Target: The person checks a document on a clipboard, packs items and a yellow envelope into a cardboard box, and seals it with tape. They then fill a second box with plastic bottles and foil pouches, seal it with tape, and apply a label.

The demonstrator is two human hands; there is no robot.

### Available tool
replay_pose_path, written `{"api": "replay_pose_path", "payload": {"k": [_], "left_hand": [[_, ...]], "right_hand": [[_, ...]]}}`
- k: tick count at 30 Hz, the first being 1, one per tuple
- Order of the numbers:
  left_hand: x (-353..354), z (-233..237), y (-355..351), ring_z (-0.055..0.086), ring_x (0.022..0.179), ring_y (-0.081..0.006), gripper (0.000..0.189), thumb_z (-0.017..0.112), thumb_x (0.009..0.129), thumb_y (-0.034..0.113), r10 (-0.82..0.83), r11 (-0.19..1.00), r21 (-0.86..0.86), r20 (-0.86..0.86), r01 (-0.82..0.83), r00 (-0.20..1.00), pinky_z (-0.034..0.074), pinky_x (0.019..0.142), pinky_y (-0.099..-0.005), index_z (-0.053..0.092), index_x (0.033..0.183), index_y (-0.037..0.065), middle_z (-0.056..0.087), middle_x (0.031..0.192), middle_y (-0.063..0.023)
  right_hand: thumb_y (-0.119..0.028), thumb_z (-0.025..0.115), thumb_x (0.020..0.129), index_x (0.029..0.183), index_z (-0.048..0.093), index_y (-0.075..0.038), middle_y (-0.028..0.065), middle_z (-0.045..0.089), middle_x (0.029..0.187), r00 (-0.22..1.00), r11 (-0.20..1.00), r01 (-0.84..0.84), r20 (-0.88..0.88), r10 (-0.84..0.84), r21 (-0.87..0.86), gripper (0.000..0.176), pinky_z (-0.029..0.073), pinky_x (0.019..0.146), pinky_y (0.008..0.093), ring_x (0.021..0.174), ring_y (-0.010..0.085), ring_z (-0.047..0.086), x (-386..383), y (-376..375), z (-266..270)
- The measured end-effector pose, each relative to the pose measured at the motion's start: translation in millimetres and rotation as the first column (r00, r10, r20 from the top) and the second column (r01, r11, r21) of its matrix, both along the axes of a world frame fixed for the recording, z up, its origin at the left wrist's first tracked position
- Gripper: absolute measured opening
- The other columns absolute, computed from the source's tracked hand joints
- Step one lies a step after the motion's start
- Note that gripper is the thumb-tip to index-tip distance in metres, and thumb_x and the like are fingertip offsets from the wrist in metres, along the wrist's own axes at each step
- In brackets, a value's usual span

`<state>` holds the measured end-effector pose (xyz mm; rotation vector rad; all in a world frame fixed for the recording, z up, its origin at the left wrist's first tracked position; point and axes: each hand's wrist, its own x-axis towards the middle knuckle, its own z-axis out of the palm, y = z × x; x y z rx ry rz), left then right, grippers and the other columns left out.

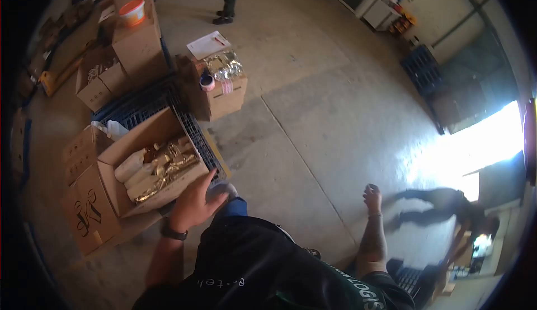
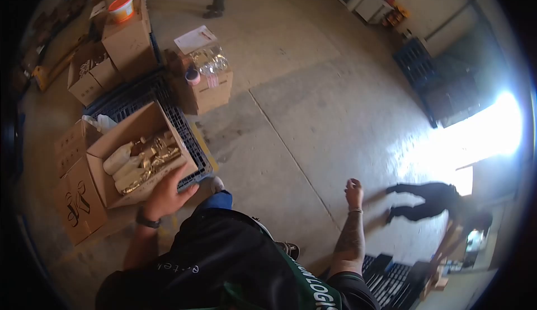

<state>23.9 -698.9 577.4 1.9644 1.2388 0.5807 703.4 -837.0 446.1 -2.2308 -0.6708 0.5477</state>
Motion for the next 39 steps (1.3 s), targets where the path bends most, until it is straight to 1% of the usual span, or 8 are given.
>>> {"api": "replay_pose_path", "payload": {"k": [6,14,19,21,26,36,38,39], "left_hand": [[-42.7,-137.8,42.1,0.061,0.127,-0.0393,0.073,0.069,0.096,0.044,-0.272,0.835,-0.543,-0.272,0.086,0.923,0.049,0.106,-0.0424,0.046,0.148,-0.002,0.063,0.135,-0.0265],[-56.8,-109.8,124.7,0.059,0.130,-0.0341,0.056,0.066,0.100,0.032,0.592,0.670,-0.410,-0.208,-0.619,0.779,0.046,0.109,-0.0421,0.053,0.142,-0.003,0.061,0.140,-0.0215],[-5.7,-132.9,131.5,0.059,0.125,-0.0409,0.044,0.053,0.106,0.032,0.622,0.378,-0.510,-0.478,-0.772,0.620,0.044,0.111,-0.0473,0.062,0.132,-0.003,0.066,0.129,-0.0251],[-27.5,-244.3,15.9,0.061,0.114,-0.0459,0.035,0.053,0.106,0.029,0.340,0.779,-0.321,-0.505,-0.538,0.793,0.047,0.105,-0.0499,0.068,0.117,0.000,0.067,0.121,-0.0270],[115.6,-173.0,100.8,0.061,0.115,-0.0459,0.031,0.055,0.105,0.026,0.529,0.186,-0.682,-0.538,-0.708,0.657,0.049,0.104,-0.0496,0.067,0.119,0.002,0.066,0.123,-0.0249],[110.6,-179.2,142.8,0.062,0.119,-0.0408,0.029,0.060,0.102,0.023,0.441,0.446,-0.626,-0.468,-0.640,0.766,0.053,0.100,-0.0464,0.064,0.123,0.003,0.065,0.127,-0.0233],[109.9,-191.1,159.9,0.068,0.113,-0.0322,0.050,0.066,0.101,0.035,0.650,0.424,-0.447,-0.456,-0.788,0.608,0.053,0.097,-0.0388,0.062,0.133,-0.003,0.069,0.123,-0.0217],[126.1,-135.1,259.9,0.069,0.113,-0.0301,0.050,0.066,0.101,0.034,0.822,0.065,-0.557,-0.440,-0.828,0.361,0.055,0.096,-0.0376,0.060,0.135,-0.003,0.070,0.123,-0.0207]], "right_hand": [[-0.035,0.067,0.096,0.122,0.068,-0.007,0.0111,0.076,0.093,0.631,0.605,-0.776,-0.221,0.743,-0.181,0.038,0.058,0.063,0.0334,0.073,0.0206,0.074,-94.7,261.9,-72.5],[-0.044,0.066,0.097,0.130,0.065,-0.010,0.0060,0.072,0.098,0.428,0.374,-0.901,-0.587,0.687,-0.220,0.047,0.058,0.057,0.0324,0.077,0.0168,0.072,-230.2,578.4,-135.9],[-0.057,0.069,0.090,0.133,0.062,-0.008,0.0145,0.073,0.108,0.643,0.589,-0.766,-0.326,0.693,-0.258,0.065,0.061,0.059,0.0375,0.086,0.0271,0.074,-289.0,805.8,-256.9],[-0.064,0.073,0.083,0.137,0.057,-0.005,0.0199,0.071,0.118,0.745,0.698,-0.666,-0.287,0.602,-0.264,0.081,0.062,0.067,0.0412,0.097,0.0329,0.073,-319.5,863.4,-288.3],[-0.076,0.079,0.070,0.146,0.042,0.009,0.0296,0.059,0.138,0.749,0.696,-0.659,-0.330,0.574,-0.285,0.120,0.051,0.103,0.0451,0.127,0.0405,0.060,-379.3,940.1,-322.2],[-0.060,0.081,0.078,0.124,0.066,0.008,0.0260,0.073,0.114,0.610,0.629,-0.775,-0.329,0.721,-0.056,0.084,0.054,0.093,0.0449,0.107,0.0374,0.071,-377.6,937.1,-320.7],[-0.055,0.082,0.080,0.122,0.067,0.006,0.0216,0.074,0.110,0.713,0.725,-0.676,-0.364,0.599,-0.133,0.075,0.055,0.090,0.0449,0.104,0.0340,0.071,-366.4,916.1,-338.2],[-0.052,0.082,0.081,0.122,0.068,0.004,0.0194,0.075,0.107,0.722,0.725,-0.670,-0.374,0.583,-0.163,0.070,0.055,0.088,0.0449,0.102,0.0324,0.071,-371.0,911.3,-332.2]]}}
